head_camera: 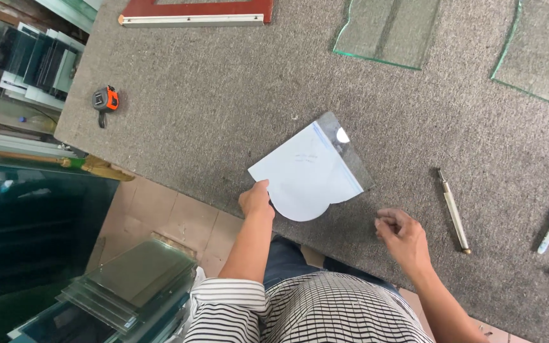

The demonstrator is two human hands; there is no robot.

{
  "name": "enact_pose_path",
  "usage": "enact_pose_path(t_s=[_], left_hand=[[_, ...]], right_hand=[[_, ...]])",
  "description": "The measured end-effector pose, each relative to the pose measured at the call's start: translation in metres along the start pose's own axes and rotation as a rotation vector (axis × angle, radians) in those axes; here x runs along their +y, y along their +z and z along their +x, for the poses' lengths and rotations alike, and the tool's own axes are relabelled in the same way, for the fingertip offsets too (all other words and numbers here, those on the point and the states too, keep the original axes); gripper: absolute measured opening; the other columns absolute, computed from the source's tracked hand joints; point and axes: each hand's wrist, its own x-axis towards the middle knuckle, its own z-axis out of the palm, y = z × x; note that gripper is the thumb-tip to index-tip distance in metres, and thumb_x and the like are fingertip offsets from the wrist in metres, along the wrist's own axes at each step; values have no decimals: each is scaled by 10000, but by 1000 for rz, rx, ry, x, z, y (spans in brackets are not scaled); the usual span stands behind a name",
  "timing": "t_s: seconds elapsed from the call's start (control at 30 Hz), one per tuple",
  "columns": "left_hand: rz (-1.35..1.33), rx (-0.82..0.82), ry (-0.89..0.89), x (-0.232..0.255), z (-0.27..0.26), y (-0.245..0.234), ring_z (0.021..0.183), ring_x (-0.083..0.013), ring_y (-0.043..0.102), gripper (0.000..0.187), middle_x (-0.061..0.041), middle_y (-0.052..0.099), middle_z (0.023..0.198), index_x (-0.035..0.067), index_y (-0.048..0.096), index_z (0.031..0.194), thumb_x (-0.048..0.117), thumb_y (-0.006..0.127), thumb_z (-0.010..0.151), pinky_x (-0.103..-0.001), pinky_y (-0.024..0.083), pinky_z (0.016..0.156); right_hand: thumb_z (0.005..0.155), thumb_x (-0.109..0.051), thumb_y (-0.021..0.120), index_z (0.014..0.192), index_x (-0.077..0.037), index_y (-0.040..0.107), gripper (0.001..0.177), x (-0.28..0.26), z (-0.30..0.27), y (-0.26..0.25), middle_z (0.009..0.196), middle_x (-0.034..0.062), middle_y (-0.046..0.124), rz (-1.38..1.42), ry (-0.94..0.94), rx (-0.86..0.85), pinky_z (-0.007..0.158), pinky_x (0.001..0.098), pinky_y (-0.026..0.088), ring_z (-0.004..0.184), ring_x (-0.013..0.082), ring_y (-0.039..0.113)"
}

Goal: Cutting a glass sheet into a specific shape using a paper template and a glass cutter

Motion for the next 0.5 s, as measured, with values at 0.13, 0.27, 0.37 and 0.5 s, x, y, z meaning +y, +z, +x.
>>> enact_pose_path(t_s=[0.13,0.27,0.37,0.5], left_hand=[[150,-60,66,24,-17,15,1329,-476,535,640,-319,573,1348,-93,556,1377,267,750,886,-572,480,1058],[235,-95,160,10,38,36,1308,-479,554,525,-335,596,1316,-80,668,1293,257,720,894,-571,507,1008],[398,-145,238,30,27,47,1280,-435,594,462,-299,636,1303,-30,721,1233,286,708,897,-549,519,1021],[479,-172,347,27,47,72,1241,-444,621,510,-305,665,1244,-43,718,1215,333,708,869,-540,528,1009]], right_hand=[[897,-100,731,1179,0,766,300,6,-7,0,972,189,798,-8,68,3,772,422,604,795,292,780],[892,-117,744,1175,-10,769,304,7,-5,-3,987,194,794,-15,80,20,785,424,603,814,294,779],[912,-89,719,1181,39,752,300,3,-1,-6,974,219,780,8,94,70,769,427,593,798,309,760],[895,-136,733,1165,-13,772,299,15,17,-7,958,179,793,-31,75,109,786,431,590,785,294,769]])
